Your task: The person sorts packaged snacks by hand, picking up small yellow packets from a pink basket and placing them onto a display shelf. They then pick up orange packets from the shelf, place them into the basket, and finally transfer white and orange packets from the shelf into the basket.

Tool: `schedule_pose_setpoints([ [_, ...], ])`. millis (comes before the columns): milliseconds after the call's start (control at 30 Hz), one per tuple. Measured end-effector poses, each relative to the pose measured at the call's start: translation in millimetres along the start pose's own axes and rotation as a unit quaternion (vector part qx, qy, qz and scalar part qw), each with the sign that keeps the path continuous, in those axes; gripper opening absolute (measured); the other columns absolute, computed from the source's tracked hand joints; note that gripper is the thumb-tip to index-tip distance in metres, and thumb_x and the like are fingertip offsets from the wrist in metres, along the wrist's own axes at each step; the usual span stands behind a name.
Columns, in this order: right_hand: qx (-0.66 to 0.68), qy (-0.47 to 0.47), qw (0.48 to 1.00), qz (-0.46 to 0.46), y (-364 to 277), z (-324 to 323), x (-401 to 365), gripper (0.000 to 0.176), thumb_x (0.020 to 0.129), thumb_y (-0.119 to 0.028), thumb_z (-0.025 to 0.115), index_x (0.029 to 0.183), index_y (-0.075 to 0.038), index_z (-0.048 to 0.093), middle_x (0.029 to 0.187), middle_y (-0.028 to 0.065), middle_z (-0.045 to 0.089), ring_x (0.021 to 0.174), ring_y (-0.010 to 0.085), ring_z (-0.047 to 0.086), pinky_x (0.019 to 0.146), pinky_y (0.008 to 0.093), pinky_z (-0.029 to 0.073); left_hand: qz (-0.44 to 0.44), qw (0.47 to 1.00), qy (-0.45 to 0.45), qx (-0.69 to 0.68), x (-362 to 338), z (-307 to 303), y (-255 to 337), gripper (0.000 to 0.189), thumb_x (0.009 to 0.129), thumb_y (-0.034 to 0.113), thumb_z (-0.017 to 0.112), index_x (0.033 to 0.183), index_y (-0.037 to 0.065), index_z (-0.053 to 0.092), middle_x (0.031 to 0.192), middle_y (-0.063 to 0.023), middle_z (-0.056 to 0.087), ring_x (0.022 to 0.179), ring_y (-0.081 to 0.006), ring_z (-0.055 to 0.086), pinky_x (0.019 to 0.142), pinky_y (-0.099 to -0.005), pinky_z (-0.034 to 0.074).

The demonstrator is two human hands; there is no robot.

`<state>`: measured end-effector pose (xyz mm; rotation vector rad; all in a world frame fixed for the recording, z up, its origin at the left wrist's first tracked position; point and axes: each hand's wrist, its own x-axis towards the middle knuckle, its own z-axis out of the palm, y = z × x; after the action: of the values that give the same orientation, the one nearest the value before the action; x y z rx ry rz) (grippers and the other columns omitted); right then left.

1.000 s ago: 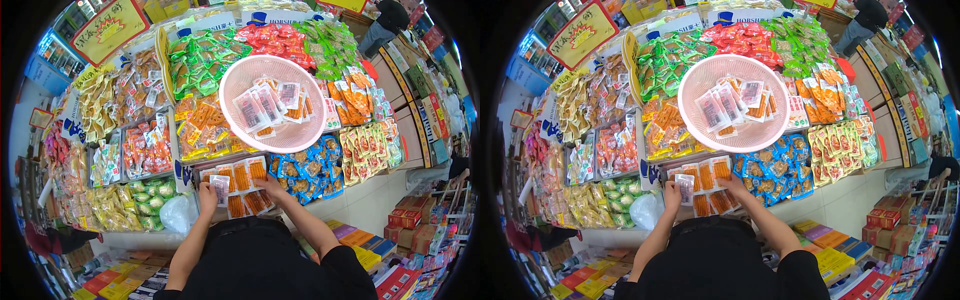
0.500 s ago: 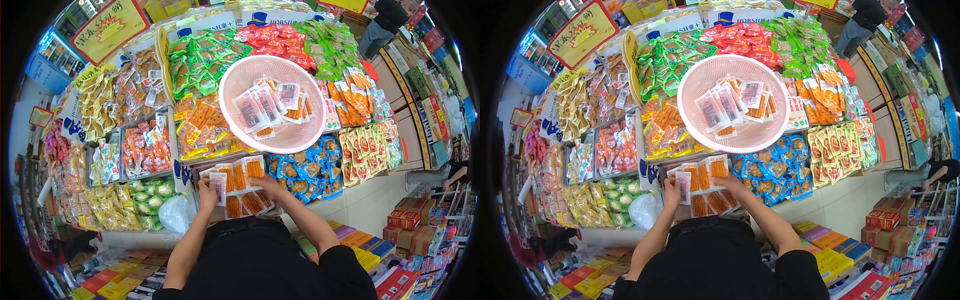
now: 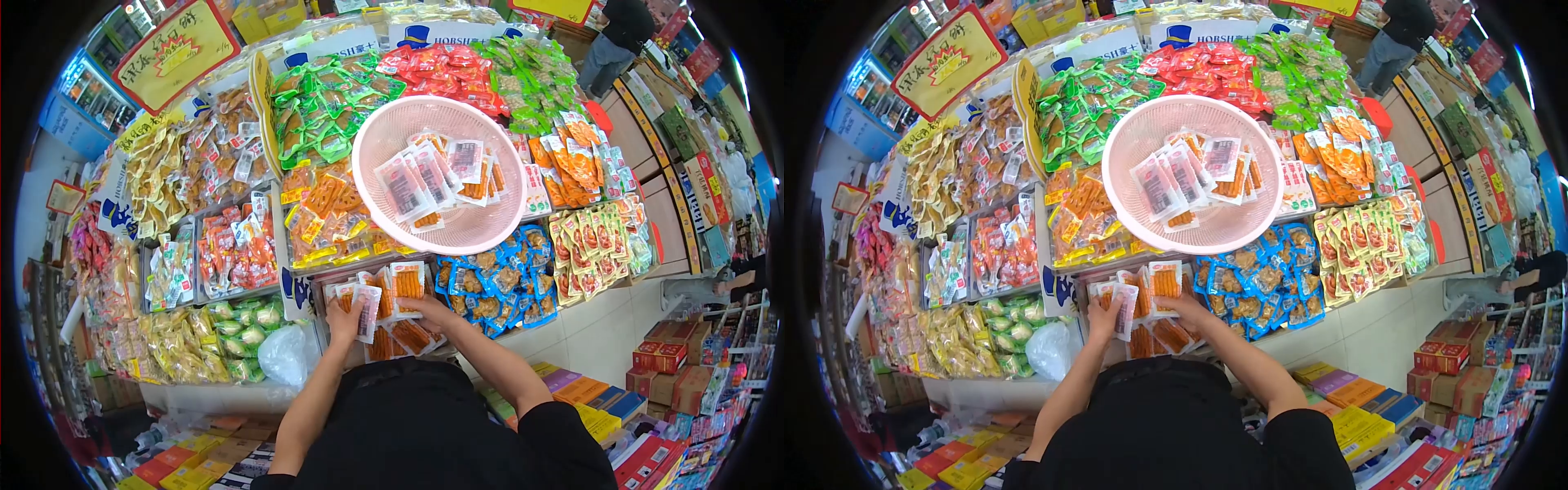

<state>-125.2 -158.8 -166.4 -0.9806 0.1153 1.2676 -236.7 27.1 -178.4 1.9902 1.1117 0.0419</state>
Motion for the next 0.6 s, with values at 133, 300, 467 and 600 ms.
schedule_pose_setpoints([
  [133, 0.012, -0.012, 1.0, 0.014, 0, -1, -3, 0.045, 0.084, -0.022, 0.065, 0.121, -0.003, 0.049, 0.113, 0.0098, 0.059, 0.1, 0.0188, 0.059, 0.086, 0.0329, 0.05, -0.017, 0.987, -0.017, -0.159, -4, -5, -2, 0.066, 0.075, 0.032, 0.072, 0.119, -0.01, 0.045, 0.108, -0.0189, 0.059, 0.093, -0.0249, 0.06, 0.081, -0.0328, 0.048],
  [300, 0.036, -0.027, 0.998, 0.049, 7, 4, 0, 0.044, 0.085, -0.025, 0.063, 0.122, -0.004, 0.05, 0.113, 0.0103, 0.059, 0.101, 0.0183, 0.059, 0.088, 0.0328, 0.048, -0.048, 0.972, -0.07, -0.218, 1, -17, -1, 0.063, 0.076, 0.034, 0.072, 0.117, -0.008, 0.047, 0.106, -0.0152, 0.06, 0.091, -0.0207, 0.06, 0.081, -0.032, 0.048],
  [467, 0.037, -0.05, 0.997, 0.052, 8, 9, 6, 0.042, 0.086, -0.023, 0.063, 0.121, -0.003, 0.051, 0.112, 0.0098, 0.059, 0.099, 0.0184, 0.059, 0.086, 0.0326, 0.048, -0.094, 0.936, -0.182, -0.287, 18, -20, -22, 0.063, 0.082, 0.037, 0.066, 0.125, -0.001, 0.042, 0.109, -0.0092, 0.058, 0.096, -0.0168, 0.057, 0.084, -0.0293, 0.046],
  [600, 0.016, -0.062, 0.998, 0.025, 15, 19, 8, 0.042, 0.084, -0.019, 0.064, 0.12, -0.002, 0.052, 0.111, 0.0088, 0.06, 0.098, 0.0173, 0.059, 0.086, 0.0314, 0.047, -0.156, 0.882, -0.252, -0.366, 9, -28, -30, 0.057, 0.088, 0.037, 0.059, 0.128, 0.002, 0.039, 0.113, -0.0078, 0.056, 0.101, -0.0188, 0.057, 0.088, -0.0339, 0.047],
])
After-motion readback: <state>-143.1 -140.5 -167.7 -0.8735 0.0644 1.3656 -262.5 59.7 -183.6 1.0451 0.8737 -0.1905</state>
